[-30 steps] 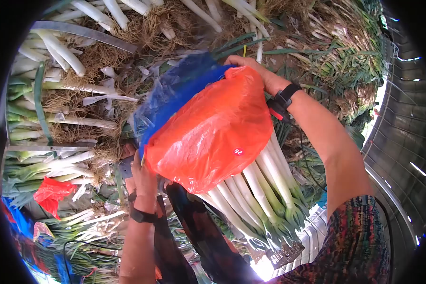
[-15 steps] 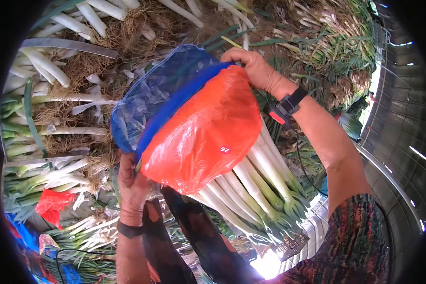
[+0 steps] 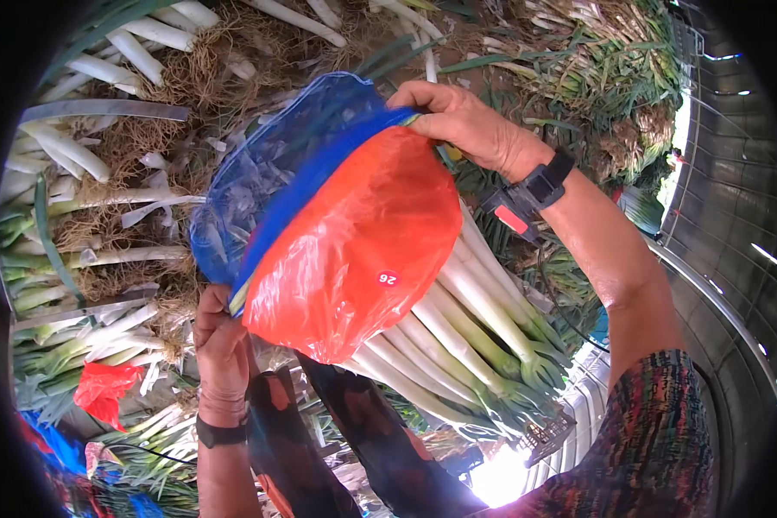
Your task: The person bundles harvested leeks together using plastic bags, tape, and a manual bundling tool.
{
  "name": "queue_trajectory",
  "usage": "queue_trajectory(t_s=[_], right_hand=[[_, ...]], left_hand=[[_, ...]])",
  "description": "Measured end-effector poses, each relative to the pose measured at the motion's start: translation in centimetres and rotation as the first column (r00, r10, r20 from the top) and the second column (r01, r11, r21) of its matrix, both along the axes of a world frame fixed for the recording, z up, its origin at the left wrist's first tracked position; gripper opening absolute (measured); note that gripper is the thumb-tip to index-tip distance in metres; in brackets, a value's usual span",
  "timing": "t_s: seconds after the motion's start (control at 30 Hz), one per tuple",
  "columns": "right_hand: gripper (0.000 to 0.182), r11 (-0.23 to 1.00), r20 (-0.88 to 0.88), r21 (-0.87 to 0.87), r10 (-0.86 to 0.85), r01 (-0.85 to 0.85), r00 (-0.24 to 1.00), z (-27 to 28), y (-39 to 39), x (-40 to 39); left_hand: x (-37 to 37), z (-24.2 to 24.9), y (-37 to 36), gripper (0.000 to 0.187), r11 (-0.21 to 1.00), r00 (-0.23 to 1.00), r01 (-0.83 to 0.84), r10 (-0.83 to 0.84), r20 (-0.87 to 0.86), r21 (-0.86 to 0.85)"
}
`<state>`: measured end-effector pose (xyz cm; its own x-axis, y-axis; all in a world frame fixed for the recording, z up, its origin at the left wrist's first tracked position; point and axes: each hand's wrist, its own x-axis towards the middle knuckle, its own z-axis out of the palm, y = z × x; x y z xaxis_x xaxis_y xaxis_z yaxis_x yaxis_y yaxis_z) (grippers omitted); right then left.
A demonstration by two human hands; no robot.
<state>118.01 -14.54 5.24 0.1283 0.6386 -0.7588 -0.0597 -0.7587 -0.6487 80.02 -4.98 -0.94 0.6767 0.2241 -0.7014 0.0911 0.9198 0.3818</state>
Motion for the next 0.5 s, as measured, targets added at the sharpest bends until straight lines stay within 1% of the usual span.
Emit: queue_trajectory(t_s=[0.07,0.1,0.17,0.2,0.3,0.4,0.43,0.47,0.5], right_hand=[[0.021,0.997,-0.088,0.007,-0.072,0.073,0.994,-0.2,-0.5,0.2],[0.021,0.994,-0.135,0.005,-0.107,0.109,0.985,-0.4,-0.8,0.2],[0.019,0.995,-0.173,0.020,-0.096,0.101,0.980,0.1,-1.0,0.2],[0.018,0.995,-0.192,0.027,-0.090,0.097,0.977,0.5,-0.9,0.3],[0.018,0.999,-0.250,0.051,0.010,0.003,0.968,0.8,-0.6,0.9],[0.021,0.974,-0.182,0.038,0.226,-0.223,0.957,1.7,0.9,1.2],[0.022,0.958,-0.124,0.057,0.284,-0.279,0.951,1.7,1.2,1.0],[0.023,0.939,-0.065,0.072,0.340,-0.335,0.938,1.6,1.6,0.5],[0.024,0.916,-0.004,0.082,0.393,-0.392,0.919,1.7,1.8,0.3]], left_hand=[[-1.2,-1.3,0.7,0.026,0.991,0.991,0.042,-0.025,0.130,-0.126],[-0.2,-0.1,1.2,0.032,0.992,0.994,0.077,-0.069,0.080,-0.105],[1.8,2.9,1.8,0.042,0.986,0.989,0.148,-0.150,-0.018,-0.070],[2.2,3.2,1.9,0.051,0.972,0.970,0.235,-0.236,-0.056,-0.014],[3.8,4.8,2.4,0.042,0.971,0.962,0.240,-0.240,-0.134,-0.016],[3.3,4.3,1.9,0.032,0.928,0.913,0.350,-0.308,-0.268,0.127],[3.2,4.5,1.2,0.029,0.866,0.898,0.383,-0.269,-0.348,0.320],[3.1,4.8,0.2,0.026,0.764,0.884,0.417,-0.214,-0.417,0.493],[2.9,4.8,-0.9,0.023,0.625,0.871,0.449,-0.144,-0.470,0.639]])
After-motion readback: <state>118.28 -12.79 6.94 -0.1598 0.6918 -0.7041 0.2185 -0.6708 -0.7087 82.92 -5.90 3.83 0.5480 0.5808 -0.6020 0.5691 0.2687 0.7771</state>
